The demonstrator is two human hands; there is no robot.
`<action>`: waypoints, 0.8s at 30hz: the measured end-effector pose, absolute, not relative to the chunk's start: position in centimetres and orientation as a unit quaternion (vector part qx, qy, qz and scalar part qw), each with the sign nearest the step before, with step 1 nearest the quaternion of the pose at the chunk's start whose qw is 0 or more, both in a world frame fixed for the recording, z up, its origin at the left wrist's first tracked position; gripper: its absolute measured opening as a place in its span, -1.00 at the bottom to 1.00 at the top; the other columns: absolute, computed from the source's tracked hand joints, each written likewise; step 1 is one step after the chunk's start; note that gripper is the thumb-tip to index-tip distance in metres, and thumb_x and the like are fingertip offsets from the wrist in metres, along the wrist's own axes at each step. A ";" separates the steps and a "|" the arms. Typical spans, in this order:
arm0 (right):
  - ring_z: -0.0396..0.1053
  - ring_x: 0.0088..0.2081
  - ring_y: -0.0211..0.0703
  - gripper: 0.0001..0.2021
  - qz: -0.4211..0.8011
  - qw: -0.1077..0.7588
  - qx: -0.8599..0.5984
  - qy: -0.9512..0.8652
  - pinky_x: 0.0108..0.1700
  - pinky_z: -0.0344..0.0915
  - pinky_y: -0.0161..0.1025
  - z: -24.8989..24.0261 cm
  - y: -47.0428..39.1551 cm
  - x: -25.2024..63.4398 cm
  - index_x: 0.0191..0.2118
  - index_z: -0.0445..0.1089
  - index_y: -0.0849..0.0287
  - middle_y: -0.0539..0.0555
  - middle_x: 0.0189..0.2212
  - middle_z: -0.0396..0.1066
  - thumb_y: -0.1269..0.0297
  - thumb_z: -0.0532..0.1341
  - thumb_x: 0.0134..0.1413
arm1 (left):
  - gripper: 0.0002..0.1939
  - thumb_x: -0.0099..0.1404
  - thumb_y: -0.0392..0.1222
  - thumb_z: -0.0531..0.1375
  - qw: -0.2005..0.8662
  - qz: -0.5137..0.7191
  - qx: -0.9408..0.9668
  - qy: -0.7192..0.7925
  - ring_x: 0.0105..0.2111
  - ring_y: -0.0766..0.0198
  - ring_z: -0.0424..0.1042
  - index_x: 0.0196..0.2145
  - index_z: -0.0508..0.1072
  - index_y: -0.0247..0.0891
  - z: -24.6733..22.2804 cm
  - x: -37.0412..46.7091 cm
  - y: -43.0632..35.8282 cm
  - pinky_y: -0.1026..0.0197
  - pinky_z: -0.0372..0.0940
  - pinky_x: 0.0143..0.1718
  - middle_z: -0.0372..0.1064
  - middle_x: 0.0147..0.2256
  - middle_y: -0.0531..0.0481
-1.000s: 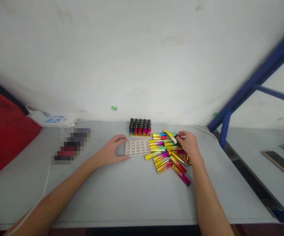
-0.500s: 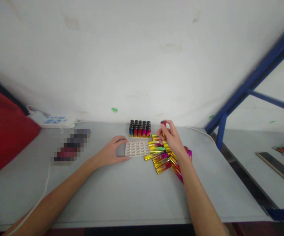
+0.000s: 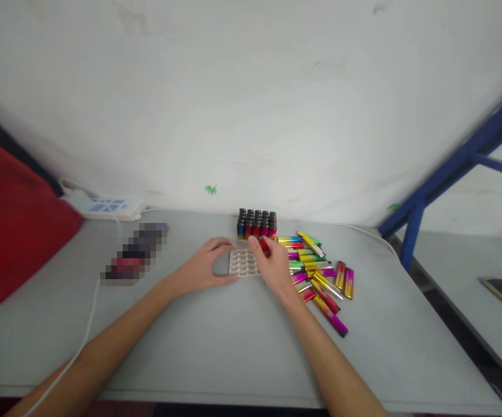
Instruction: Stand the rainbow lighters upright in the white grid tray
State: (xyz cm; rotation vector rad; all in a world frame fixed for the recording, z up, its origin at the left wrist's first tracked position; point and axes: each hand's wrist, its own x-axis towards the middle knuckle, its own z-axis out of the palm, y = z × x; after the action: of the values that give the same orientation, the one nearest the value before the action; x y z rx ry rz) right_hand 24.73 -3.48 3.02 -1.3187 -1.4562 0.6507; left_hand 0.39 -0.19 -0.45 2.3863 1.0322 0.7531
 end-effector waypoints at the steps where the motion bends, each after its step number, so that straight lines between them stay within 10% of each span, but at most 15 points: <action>1: 0.11 -0.47 -0.20 -0.37 0.271 0.508 -0.553 -0.602 -0.36 0.01 -0.18 3.0 -3.6 24.7 -0.53 0.17 0.00 -0.08 -0.60 0.17 -0.40 0.20 0.34 | -0.32 0.28 0.12 0.60 0.215 0.271 0.861 0.373 0.33 -0.22 0.54 0.23 0.60 -0.19 -0.4 0.4 -0.2 -0.23 0.41 0.53 0.51 0.29 -0.27; 24: 0.17 -0.46 -0.16 -0.58 0.252 0.473 -0.566 -0.627 -0.34 0.05 -0.18 2.8 -3.7 24.2 -0.49 0.19 -0.01 -0.05 -0.57 0.25 -0.15 0.13 0.30 | -0.33 0.32 0.18 0.55 0.204 0.253 0.864 0.384 0.35 -0.23 0.53 0.25 0.60 -0.16 0.2 0.0 -0.4 -0.25 0.39 0.55 0.50 0.31 -0.27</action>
State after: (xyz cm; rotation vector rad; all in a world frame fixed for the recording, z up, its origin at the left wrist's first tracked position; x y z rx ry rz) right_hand 24.17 -3.72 2.78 -1.3850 -1.5341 0.6169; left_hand -0.01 -0.40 0.24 2.4110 1.0699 0.7044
